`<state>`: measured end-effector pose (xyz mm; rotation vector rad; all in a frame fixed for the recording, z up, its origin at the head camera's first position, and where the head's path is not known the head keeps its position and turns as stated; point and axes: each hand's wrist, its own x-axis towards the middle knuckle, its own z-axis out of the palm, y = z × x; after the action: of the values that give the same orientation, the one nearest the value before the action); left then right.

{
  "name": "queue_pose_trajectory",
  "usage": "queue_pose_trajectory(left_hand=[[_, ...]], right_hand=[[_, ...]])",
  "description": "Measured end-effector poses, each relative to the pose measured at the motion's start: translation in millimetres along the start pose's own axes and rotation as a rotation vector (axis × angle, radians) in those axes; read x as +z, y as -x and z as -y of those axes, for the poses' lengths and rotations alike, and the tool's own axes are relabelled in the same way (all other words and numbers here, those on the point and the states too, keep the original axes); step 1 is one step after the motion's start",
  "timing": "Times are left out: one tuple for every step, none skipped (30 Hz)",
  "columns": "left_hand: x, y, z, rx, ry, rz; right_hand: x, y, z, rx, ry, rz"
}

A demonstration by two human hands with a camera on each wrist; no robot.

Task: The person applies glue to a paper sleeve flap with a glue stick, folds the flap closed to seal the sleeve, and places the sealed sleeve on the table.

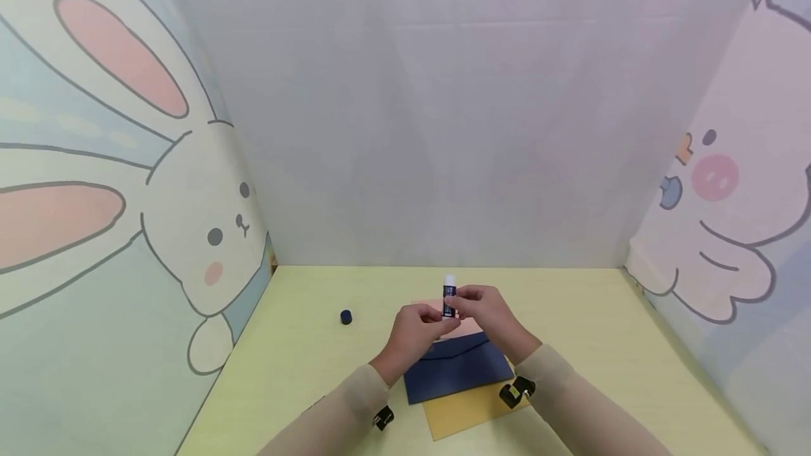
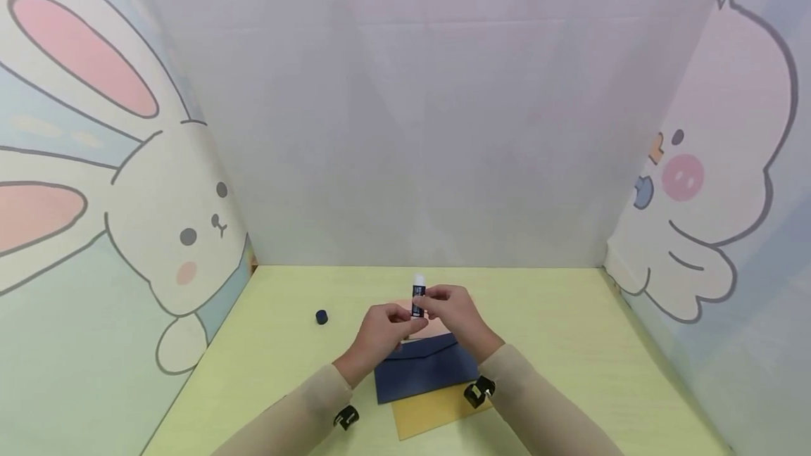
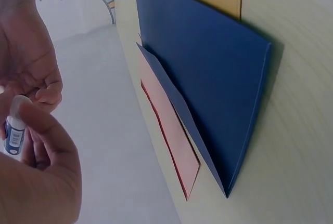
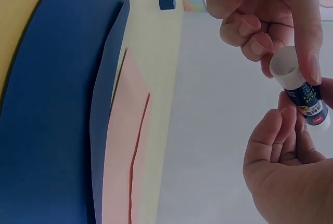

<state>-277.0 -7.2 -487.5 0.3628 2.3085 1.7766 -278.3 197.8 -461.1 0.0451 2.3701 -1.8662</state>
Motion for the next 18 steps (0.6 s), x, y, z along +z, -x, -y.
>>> queue_pose_trajectory(left_hand=[[-0.1, -0.3, -0.3, 0.003, 0.006, 0.017], [-0.1, -0.6, -0.7, 0.005, 0.013, 0.035], [0.1, -0.8, -0.9, 0.006, 0.022, 0.056], [0.0, -0.8, -1.4, 0.003, 0.034, 0.076], [0.1, -0.8, -1.8, -0.003, 0.049, 0.096], [0.3, -0.8, -2.1, -0.012, 0.069, 0.114], [0.5, -0.9, -2.5, -0.020, 0.088, 0.131], [0.8, -1.1, -2.6, -0.030, 0.107, 0.148], [1.1, -1.1, -2.7, -0.039, 0.125, 0.162], [1.3, -1.1, -2.8, -0.047, 0.141, 0.177], [1.6, -1.3, -2.7, -0.054, 0.162, 0.195], [1.6, -1.4, -2.6, -0.065, 0.193, 0.218], [1.7, -1.5, -2.3, -0.078, 0.228, 0.244], [1.7, -1.7, -1.8, -0.095, 0.268, 0.271], [1.8, -1.9, -1.1, -0.113, 0.312, 0.300], [1.8, -2.0, -0.3, -0.134, 0.361, 0.330], [1.9, -2.0, 0.7, -0.158, 0.413, 0.357], [2.1, -2.1, 1.8, -0.182, 0.460, 0.380]], right_hand=[[-0.8, 0.2, -0.5, -0.002, -0.001, 0.002], [-1.5, 0.4, -1.1, -0.004, -0.006, 0.005], [-2.2, 0.4, -1.8, -0.005, -0.013, 0.006], [-2.7, 0.3, -2.4, -0.005, -0.016, 0.007], [-3.2, 0.2, -3.0, -0.006, -0.019, 0.008], [-3.7, 0.0, -3.7, -0.006, -0.024, 0.007], [-4.1, -0.3, -4.3, -0.007, -0.030, 0.004], [-4.5, -0.6, -5.0, -0.007, -0.036, 0.001], [-4.9, -1.0, -5.6, -0.008, -0.039, 0.000], [-5.3, -1.4, -6.2, -0.010, -0.041, -0.001], [-5.6, -1.7, -6.7, -0.012, -0.045, -0.001], [-6.0, -2.1, -7.2, -0.016, -0.051, 0.001], [-6.3, -2.3, -7.7, -0.019, -0.058, 0.004], [-6.7, -2.4, -8.0, -0.020, -0.064, 0.008], [-7.2, -2.5, -8.4, -0.023, -0.068, 0.012], [-7.6, -2.4, -8.7, -0.025, -0.075, 0.018], [-7.9, -2.2, -9.0, -0.026, -0.084, 0.026], [-8.3, -1.9, -9.3, -0.026, -0.093, 0.035]])
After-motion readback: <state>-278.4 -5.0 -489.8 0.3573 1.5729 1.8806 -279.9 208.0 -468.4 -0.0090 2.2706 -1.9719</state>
